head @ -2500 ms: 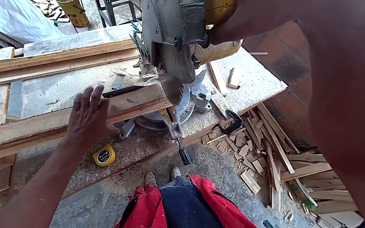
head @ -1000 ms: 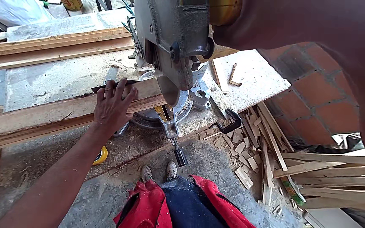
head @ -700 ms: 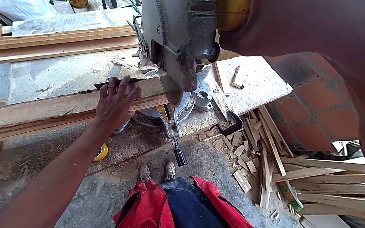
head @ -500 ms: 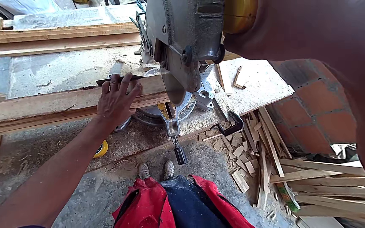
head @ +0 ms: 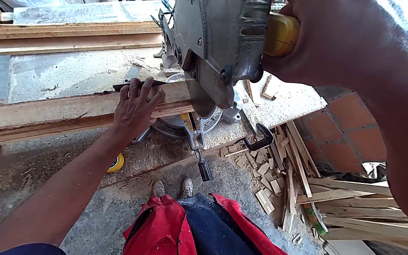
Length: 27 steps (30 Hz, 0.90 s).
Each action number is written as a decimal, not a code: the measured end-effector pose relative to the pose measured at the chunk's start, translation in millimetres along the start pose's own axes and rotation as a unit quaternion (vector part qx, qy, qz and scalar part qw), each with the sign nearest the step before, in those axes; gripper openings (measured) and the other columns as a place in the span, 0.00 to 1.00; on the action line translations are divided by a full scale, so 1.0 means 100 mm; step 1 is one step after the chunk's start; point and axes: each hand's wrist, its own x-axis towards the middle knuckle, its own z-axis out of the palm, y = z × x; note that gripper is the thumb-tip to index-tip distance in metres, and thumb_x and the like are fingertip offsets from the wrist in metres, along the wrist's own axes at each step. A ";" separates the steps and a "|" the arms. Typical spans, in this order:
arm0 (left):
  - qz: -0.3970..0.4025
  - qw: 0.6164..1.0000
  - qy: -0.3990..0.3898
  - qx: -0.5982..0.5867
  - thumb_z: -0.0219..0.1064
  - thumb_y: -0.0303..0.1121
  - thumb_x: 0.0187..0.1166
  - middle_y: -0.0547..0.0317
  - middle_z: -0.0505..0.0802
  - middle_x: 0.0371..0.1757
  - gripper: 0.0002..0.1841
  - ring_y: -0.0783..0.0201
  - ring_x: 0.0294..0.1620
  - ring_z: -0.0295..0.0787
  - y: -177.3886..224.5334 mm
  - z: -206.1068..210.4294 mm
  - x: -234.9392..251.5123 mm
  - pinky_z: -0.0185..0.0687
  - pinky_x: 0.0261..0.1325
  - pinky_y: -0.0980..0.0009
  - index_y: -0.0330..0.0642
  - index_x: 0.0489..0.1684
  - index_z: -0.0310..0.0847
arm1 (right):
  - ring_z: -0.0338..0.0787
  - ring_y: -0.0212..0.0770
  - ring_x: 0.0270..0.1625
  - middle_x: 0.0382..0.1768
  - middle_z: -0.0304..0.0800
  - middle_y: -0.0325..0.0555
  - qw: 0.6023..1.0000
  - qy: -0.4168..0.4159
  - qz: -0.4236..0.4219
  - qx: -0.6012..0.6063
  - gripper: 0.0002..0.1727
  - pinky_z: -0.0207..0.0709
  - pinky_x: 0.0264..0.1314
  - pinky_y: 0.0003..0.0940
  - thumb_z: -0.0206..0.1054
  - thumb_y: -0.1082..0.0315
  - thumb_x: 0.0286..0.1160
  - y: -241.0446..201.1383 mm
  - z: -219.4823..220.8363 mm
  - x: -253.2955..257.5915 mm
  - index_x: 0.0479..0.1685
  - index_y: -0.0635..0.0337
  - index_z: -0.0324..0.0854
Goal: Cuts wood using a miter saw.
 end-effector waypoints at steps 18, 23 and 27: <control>0.007 1.000 -0.001 -0.014 0.87 0.49 0.54 0.47 0.55 0.94 0.53 0.32 0.89 0.51 -0.02 0.01 -0.01 0.53 0.83 0.37 0.66 0.89 0.60 | 0.86 0.71 0.39 0.34 0.85 0.61 0.999 0.003 0.009 -0.048 0.34 0.69 0.38 0.70 0.77 0.59 0.55 -0.10 0.09 -0.12 0.67 0.50 0.72; 0.009 1.000 0.004 -0.016 0.86 0.48 0.55 0.46 0.56 0.94 0.53 0.32 0.89 0.52 -0.03 0.01 -0.02 0.54 0.82 0.38 0.65 0.89 0.61 | 0.86 0.72 0.37 0.33 0.84 0.62 0.998 0.006 0.019 -0.052 0.35 0.69 0.36 0.70 0.77 0.59 0.54 -0.13 0.13 -0.15 0.67 0.52 0.71; 0.010 1.000 -0.001 -0.012 0.85 0.49 0.57 0.47 0.55 0.94 0.52 0.33 0.90 0.50 -0.02 0.00 -0.02 0.53 0.83 0.38 0.66 0.90 0.59 | 0.85 0.71 0.33 0.27 0.81 0.61 0.998 0.017 0.015 -0.055 0.34 0.69 0.32 0.68 0.76 0.56 0.55 -0.15 0.21 -0.22 0.66 0.53 0.70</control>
